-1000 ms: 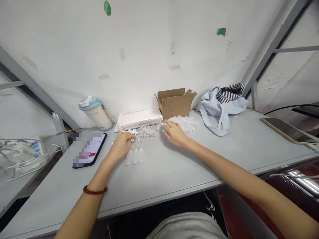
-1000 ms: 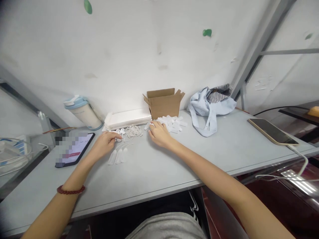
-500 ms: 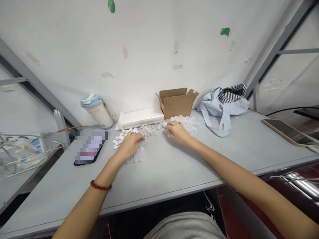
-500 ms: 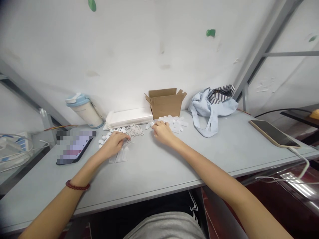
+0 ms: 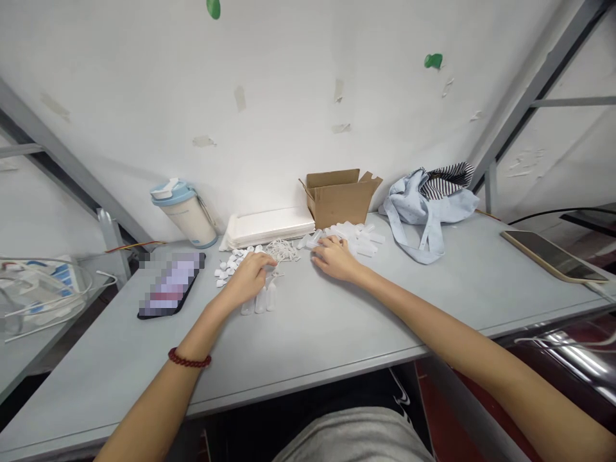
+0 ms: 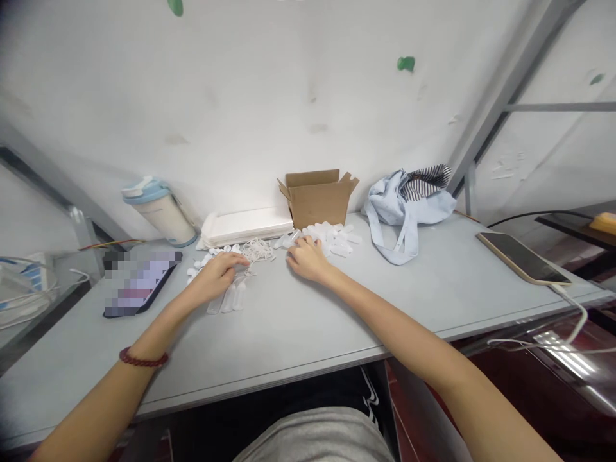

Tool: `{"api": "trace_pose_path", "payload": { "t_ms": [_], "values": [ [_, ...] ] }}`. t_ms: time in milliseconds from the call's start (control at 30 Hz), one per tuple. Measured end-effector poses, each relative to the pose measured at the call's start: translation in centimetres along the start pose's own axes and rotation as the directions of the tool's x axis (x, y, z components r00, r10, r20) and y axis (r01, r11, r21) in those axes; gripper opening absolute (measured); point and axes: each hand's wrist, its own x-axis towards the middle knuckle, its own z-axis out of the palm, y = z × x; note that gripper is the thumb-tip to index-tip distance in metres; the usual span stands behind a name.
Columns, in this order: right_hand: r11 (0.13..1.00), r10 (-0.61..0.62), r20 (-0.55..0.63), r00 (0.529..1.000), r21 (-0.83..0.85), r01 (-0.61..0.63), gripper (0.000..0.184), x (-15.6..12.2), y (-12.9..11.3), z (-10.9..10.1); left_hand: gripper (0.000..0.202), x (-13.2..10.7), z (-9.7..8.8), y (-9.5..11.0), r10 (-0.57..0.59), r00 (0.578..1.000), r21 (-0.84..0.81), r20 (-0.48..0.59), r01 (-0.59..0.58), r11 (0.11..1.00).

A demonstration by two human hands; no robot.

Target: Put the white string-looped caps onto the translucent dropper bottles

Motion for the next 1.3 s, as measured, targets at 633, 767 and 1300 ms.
{"api": "trace_pose_path", "payload": {
  "t_ms": [633,767,1300],
  "values": [
    [0.964,-0.085,-0.410,0.908,0.198,0.180,0.017,-0.6,-0.9,-1.1,0.022,0.1,-0.4,1.6,-0.123,0.992,-0.105,-0.021,0.120,0.987],
    [0.930,-0.172,-0.449,0.877,0.219,0.295,0.018,-1.0,-1.5,-1.1,0.025,0.0,-1.5,2.3,-0.202,0.974,-0.280,-0.101,0.167,0.945],
    [0.767,-0.289,-0.355,0.889,0.471,0.437,0.027,-2.6,-4.1,-0.8,0.010,-0.9,0.0,5.8,0.011,0.905,-0.229,-0.425,-0.119,0.966]
  ]
}}
